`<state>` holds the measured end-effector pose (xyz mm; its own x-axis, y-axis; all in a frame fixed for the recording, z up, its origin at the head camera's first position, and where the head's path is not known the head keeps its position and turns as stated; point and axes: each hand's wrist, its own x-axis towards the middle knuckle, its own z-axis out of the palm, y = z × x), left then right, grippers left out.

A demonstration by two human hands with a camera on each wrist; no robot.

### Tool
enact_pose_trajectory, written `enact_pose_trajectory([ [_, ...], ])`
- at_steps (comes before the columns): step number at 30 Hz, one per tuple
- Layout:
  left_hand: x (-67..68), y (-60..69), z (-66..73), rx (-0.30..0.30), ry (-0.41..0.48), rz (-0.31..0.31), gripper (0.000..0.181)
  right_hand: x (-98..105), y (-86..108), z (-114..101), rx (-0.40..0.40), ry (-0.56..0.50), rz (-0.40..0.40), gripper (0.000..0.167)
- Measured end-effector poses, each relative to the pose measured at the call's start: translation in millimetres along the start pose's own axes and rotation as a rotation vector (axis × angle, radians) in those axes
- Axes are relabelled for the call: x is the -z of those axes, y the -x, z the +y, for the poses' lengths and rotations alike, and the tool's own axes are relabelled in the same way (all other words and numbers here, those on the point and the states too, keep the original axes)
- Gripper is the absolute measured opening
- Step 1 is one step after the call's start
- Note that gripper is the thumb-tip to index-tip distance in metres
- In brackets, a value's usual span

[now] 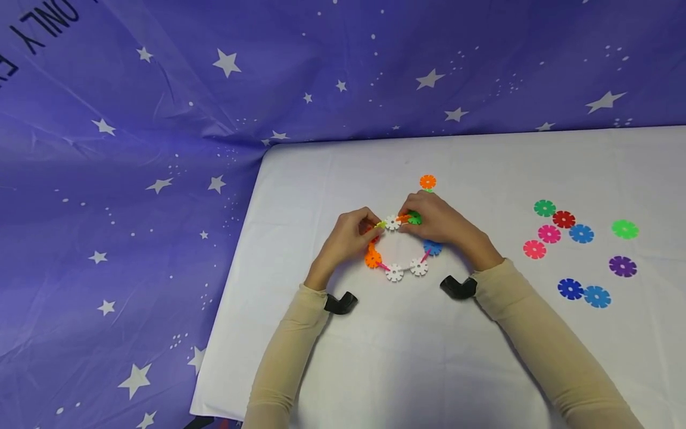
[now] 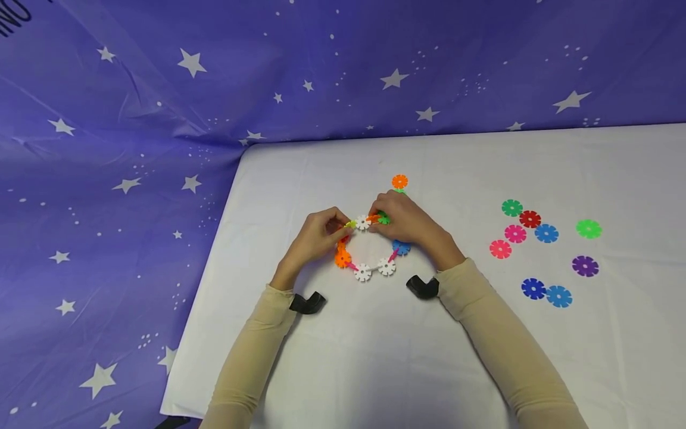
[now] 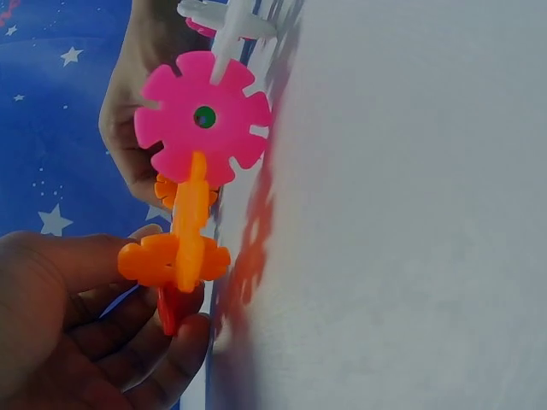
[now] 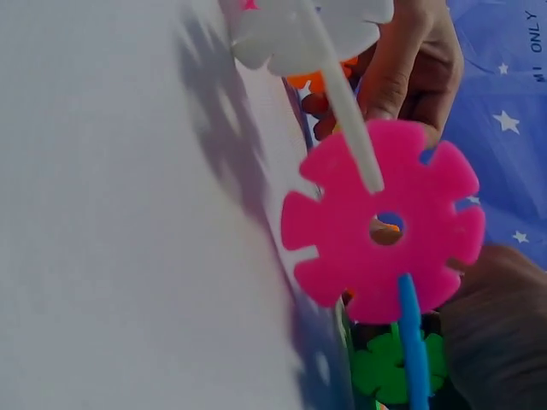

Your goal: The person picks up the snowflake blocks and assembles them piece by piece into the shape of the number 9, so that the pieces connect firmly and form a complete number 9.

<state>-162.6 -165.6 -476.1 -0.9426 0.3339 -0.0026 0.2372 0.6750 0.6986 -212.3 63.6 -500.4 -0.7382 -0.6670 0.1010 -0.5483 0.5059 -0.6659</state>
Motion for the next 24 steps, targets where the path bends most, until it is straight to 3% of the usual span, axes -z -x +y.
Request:
enact_pose_trajectory([
  [7, 2.8, 0.6, 0.9, -0.013, 0.005, 0.024, 0.011, -1.3, 0.6, -1.4, -0.03, 0.037, 0.058, 0.023],
  [14, 0.1, -0.5, 2.4, -0.042, -0.014, 0.015, 0.01, -2.3, 1.4, -7.8, -0.019, 0.038, 0.054, 0.03],
  [24, -4.8, -0.2, 1.0, 0.02, 0.01, 0.031, 0.01, -5.5, 1.1, -6.9, -0.003, 0.027, 0.074, 0.032],
])
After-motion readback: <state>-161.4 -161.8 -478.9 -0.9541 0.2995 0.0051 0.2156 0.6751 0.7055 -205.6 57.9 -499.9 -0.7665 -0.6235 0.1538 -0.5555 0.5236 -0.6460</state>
